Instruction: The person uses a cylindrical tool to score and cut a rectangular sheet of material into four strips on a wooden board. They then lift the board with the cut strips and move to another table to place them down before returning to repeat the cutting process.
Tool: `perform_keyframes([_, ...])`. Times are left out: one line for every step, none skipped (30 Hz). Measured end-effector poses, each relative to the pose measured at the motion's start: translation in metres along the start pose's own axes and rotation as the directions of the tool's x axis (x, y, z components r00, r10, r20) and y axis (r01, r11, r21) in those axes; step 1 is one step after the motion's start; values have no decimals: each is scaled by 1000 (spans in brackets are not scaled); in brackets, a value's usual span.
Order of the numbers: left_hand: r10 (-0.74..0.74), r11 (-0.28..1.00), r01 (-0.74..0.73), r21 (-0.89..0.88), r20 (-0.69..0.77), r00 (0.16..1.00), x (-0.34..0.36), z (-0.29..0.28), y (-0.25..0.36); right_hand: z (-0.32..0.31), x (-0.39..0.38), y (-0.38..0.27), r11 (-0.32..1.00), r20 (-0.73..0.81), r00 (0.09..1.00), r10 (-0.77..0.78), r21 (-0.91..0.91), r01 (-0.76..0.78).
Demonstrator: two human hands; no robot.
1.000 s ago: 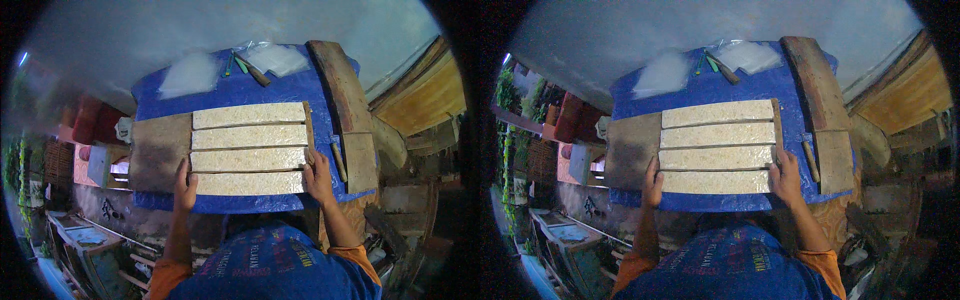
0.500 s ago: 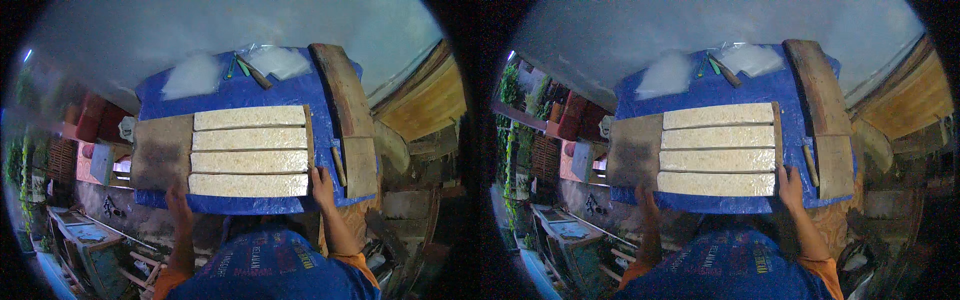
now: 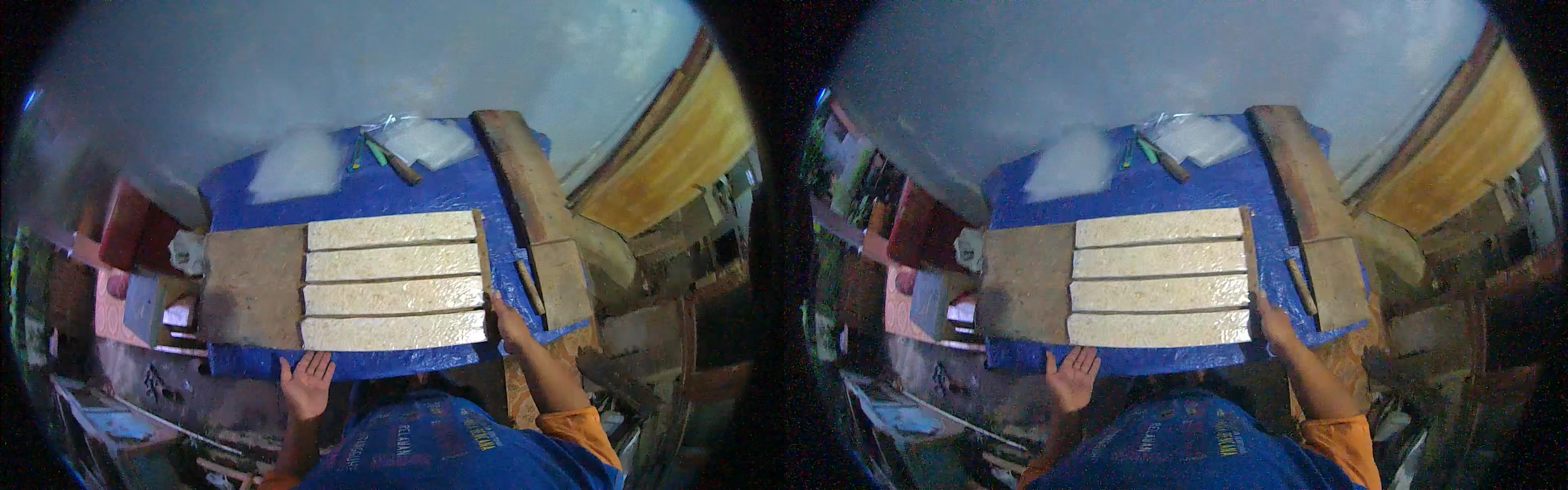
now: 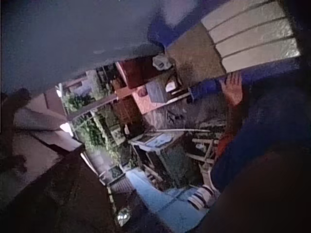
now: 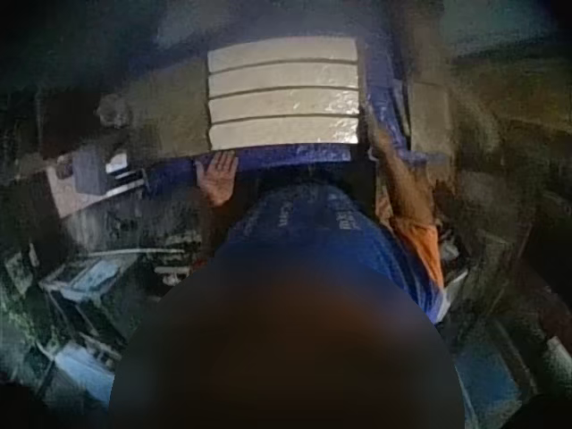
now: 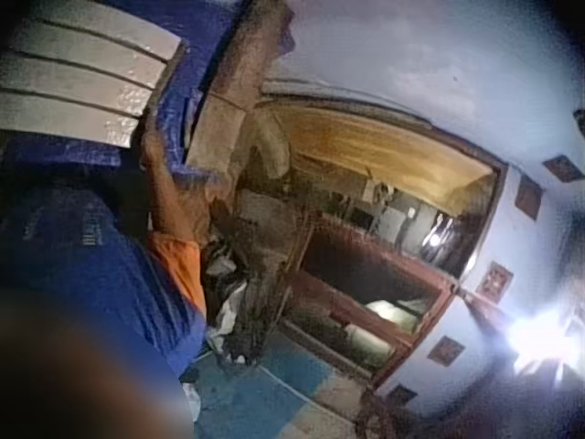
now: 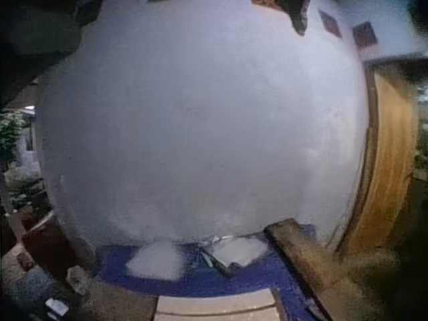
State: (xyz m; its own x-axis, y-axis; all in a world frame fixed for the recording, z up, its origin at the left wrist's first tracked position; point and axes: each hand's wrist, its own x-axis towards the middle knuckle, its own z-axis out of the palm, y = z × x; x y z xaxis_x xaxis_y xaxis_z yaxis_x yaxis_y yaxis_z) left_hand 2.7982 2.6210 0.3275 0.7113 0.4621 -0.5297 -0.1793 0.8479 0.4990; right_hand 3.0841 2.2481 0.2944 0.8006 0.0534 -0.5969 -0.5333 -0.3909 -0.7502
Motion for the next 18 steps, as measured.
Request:
perform_keyframes([-20, 1000, 20, -14, 29, 999, 2, -2, 1, -3, 0, 4, 997, 93, 995, 47, 57, -53])
perform_keyframes([-35, 999, 35, 1, 52, 998, 4, -4, 1, 0, 1, 8, 988, 178, 980, 85, 115, -107])
perform_keyframes([-28, 999, 26, 31, 49, 998, 8, -6, -3, 4, 5, 15, 997, 96, 993, 73, 4, -74])
perform_keyframes([-45, 999, 45, -3, 26, 999, 11, -10, -3, 9, 9, 21, 995, 78, 992, 98, -20, -97])
perform_keyframes([-63, 998, 63, -9, 33, 998, 14, -13, -3, 14, 12, 26, 993, 136, 984, 113, 30, -118])
perform_keyframes([-65, 998, 65, -1, 54, 996, 18, -17, -4, 19, 16, 32, 976, 187, 964, 188, 72, -204])
perform_keyframes([-77, 997, 76, 19, 52, 996, 22, -20, -4, 26, 17, 38, 978, 206, 967, 153, 109, -178])
perform_keyframes([-95, 995, 92, 35, 78, 992, 25, -24, -5, 31, 19, 41, 976, 204, 970, 129, 148, -161])
perform_keyframes([-103, 994, 97, 60, 109, 989, 27, -27, -5, 34, 19, 42, 972, 201, 974, 105, 188, -143])
perform_keyframes([-120, 991, 113, 76, 108, 987, 30, -30, -5, 38, 17, 43, 964, 199, 975, 101, 221, -145])
perform_keyframes([-140, 989, 134, 67, 102, 985, 33, -32, -4, 39, 17, 39, 982, 193, 978, 82, 153, -112])
perform_keyframes([-147, 988, 141, 57, 129, 981, 36, -34, -5, 38, 10, 39, 935, 317, 948, 8, 335, -120])
perform_keyframes([-159, 987, 153, 49, 155, 975, 39, -35, -6, 41, 7, 34, 932, 326, 944, 60, 321, -170])
perform_keyframes([-161, 987, 154, 55, 166, 973, 42, -36, -6, 41, 1, 30, 916, 312, 941, 129, 327, -234])
perform_keyframes([-165, 985, 153, 73, 191, 968, 46, -38, -7, 42, -4, 25, 909, 286, 949, 131, 348, -231])
perform_keyframes([-169, 986, 162, 50, 219, 961, 49, -39, -7, 42, -10, 22, 902, 262, 956, 135, 366, -228])
perform_keyframes([-177, 983, 181, -3, 188, 966, 54, -40, -7, 42, -19, 22, 868, 344, 939, -5, 468, -166])
perform_keyframes([-184, 979, 194, -57, 150, 971, 58, -41, -6, 40, -18, 14, 900, 277, 938, 211, 319, -296])
